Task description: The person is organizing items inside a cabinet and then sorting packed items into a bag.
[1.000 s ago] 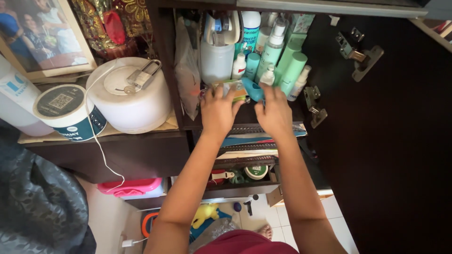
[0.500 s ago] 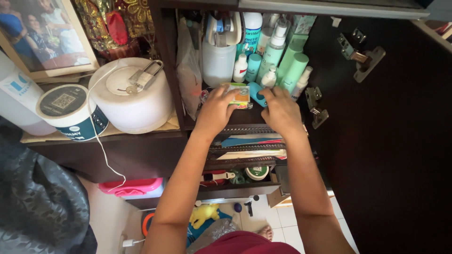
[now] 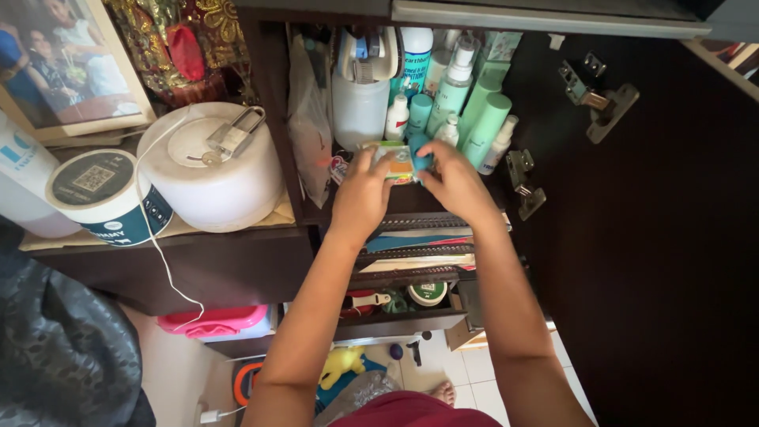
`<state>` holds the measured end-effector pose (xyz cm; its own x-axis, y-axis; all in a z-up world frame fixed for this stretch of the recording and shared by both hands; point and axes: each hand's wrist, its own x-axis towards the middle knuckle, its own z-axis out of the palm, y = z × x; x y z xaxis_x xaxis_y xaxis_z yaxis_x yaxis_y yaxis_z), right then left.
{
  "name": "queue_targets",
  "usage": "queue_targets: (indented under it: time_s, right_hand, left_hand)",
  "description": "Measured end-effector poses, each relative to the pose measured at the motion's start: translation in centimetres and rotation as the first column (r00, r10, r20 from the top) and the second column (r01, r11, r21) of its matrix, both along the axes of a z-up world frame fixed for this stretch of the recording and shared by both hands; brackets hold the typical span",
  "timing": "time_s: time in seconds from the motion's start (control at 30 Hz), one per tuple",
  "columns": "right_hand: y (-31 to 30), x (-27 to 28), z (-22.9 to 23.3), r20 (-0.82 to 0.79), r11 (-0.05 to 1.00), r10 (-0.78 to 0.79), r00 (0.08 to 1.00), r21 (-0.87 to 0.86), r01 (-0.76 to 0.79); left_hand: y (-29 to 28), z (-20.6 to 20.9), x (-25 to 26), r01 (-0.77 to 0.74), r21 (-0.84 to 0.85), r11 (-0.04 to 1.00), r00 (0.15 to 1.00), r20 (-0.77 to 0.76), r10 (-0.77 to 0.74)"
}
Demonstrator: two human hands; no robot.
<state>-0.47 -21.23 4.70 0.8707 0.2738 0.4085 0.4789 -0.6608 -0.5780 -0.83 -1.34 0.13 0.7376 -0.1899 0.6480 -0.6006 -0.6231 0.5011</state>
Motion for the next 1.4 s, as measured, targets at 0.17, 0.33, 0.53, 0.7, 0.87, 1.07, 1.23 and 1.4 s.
queue_targets:
  time_s: [0.17,0.33,0.53,0.7,0.87,1.07,1.23,1.4]
  right_hand:
    - [-0.8,0.9,-1.9,0.152,0.993,0.011,0.988,0.118,-0.029]
    - [-1.1,1.5,-2.2,0.066,0.966,0.069,0.995,0.245,-0.083]
    - [4.9,1.9,0.9,-0.068,0.929,0.265,0.962,0.285,-0.235]
    - [9.1,3.8,1.3,0.078,0.959,0.272,0.959,0.059,-0.277]
    - [11.4,4.2,0.7,0.238,0.970,0.174,0.956,-0.207,-0.125]
    - [11.6,1.6,0.4,0.454,0.977,0.095,0.886,-0.215,0.006]
    - [8.6,-4.7,-2.7,0.415,0.991,-0.027,0.910,0.131,-0.030]
    - [0.8,-12.4,-13.7,-0.058,0.733,0.157,0.986,0.676,-0.076]
  left_hand:
    - [-0.2,0.6,-1.0,-0.040,0.020,0.999,0.997,0.070,0.039]
    - [0.6,-0.7,-4.2,-0.183,0.012,0.983,0.968,0.176,0.178]
    - [1.6,-2.6,-5.4,-0.265,0.188,0.946,0.962,0.114,0.246]
    - [2.0,-1.9,-5.9,-0.289,0.242,0.926,0.953,0.163,0.255]
    - [2.0,-2.4,-5.6,-0.333,0.276,0.902,0.942,0.147,0.303]
    - [2.9,-2.7,-6.2,-0.383,0.274,0.882,0.923,0.141,0.357]
    - [4.0,-3.4,-5.9,-0.261,0.221,0.940,0.962,0.140,0.235]
    - [3.5,-3.5,-6.5,-0.185,0.138,0.973,0.978,0.127,0.168]
